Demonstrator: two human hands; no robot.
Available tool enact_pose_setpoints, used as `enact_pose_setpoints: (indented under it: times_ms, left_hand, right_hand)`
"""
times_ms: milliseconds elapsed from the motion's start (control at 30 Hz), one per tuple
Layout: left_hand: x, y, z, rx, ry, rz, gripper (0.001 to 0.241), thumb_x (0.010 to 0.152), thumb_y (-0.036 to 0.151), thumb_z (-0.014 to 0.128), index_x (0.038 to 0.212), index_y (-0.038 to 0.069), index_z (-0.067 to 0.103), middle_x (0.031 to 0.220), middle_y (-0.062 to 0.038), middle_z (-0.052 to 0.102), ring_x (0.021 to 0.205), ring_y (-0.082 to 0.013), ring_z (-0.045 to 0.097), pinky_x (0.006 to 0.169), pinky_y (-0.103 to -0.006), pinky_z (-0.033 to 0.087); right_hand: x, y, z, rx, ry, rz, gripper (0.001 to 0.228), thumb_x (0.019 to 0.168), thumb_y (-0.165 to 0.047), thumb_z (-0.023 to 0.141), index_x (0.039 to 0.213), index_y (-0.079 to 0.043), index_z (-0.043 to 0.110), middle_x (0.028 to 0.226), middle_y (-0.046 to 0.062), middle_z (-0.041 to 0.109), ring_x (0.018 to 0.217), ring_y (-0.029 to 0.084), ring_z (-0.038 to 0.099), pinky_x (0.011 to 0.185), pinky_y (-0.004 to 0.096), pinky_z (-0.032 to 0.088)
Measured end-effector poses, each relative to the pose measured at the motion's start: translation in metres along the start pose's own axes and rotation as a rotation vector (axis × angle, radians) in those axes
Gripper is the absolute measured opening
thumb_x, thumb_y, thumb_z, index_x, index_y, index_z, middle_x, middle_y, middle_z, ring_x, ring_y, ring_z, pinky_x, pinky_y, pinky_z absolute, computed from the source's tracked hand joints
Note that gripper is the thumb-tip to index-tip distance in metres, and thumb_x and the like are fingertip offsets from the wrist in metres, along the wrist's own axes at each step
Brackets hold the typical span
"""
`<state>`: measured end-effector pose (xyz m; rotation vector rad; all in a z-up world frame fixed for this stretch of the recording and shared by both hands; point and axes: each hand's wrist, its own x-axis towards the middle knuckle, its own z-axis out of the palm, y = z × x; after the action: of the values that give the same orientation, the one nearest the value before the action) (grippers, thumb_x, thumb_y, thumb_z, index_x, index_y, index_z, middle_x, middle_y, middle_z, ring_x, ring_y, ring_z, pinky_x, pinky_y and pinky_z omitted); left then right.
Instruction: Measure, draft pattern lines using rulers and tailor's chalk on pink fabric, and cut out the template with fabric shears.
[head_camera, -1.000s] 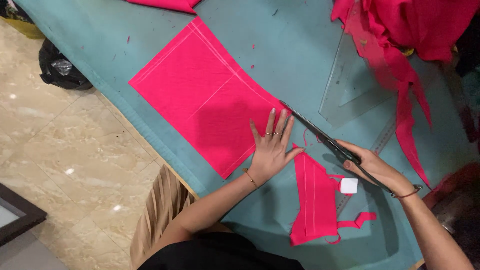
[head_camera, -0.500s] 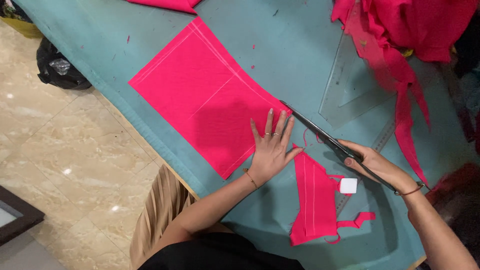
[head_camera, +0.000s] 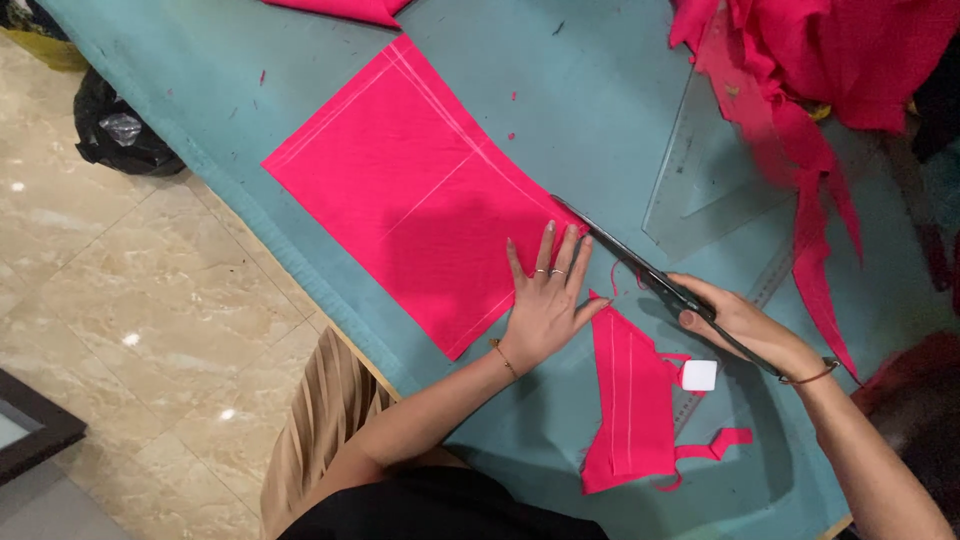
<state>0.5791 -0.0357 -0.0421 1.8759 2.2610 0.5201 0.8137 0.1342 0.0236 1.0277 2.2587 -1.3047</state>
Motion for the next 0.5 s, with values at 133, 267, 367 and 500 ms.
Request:
enact_pose_setpoints:
  times_ms: [133, 267, 367, 500]
  left_hand:
    - [0.000, 0.000, 0.001, -0.019, -0.011, 0.002, 0.091, 0.095, 0.067, 0.053, 0.161, 0.006, 0.036, 0.170, -0.014, 0.021, 0.159, -0.0375, 0.012, 0.118, -0.0805, 0.007]
    - [0.000, 0.000, 0.000, -0.005, -0.002, 0.006, 0.091, 0.095, 0.067, 0.053, 0.161, 0.007, 0.036, 0.171, -0.012, 0.020, 0.159, -0.0364, 0.011, 0.118, -0.0800, 0.008]
    - [0.001, -0.001, -0.001, -0.005, 0.004, 0.007, 0.091, 0.095, 0.067, 0.053, 0.161, 0.007, 0.036, 0.171, -0.012, 0.020, 0.159, -0.0362, 0.011, 0.119, -0.0797, 0.008]
    - [0.001, 0.001, -0.003, -0.001, 0.011, 0.011, 0.091, 0.095, 0.066, 0.052, 0.161, 0.006, 0.036, 0.171, -0.012, 0.019, 0.159, -0.0363, 0.011, 0.119, -0.0791, 0.008]
  right_hand:
    - [0.001, 0.000, 0.005, -0.013, 0.008, 0.067, 0.069, 0.089, -0.048, 0.063, 0.148, -0.013, 0.051, 0.127, 0.012, 0.071, 0.117, 0.022, 0.067, 0.097, 0.037, 0.050]
    - [0.001, 0.000, 0.008, 0.051, 0.025, 0.043, 0.063, 0.092, -0.042, 0.064, 0.146, -0.011, 0.054, 0.124, 0.012, 0.070, 0.112, 0.024, 0.066, 0.096, 0.036, 0.051]
    - [0.003, 0.000, 0.008, 0.065, 0.023, 0.098, 0.060, 0.093, -0.039, 0.065, 0.145, -0.011, 0.057, 0.119, 0.010, 0.072, 0.108, 0.022, 0.066, 0.094, 0.034, 0.052]
    - [0.006, 0.012, 0.013, 0.056, 0.046, 0.062, 0.057, 0.093, -0.036, 0.066, 0.143, -0.011, 0.056, 0.121, 0.008, 0.073, 0.111, 0.015, 0.066, 0.094, 0.032, 0.051]
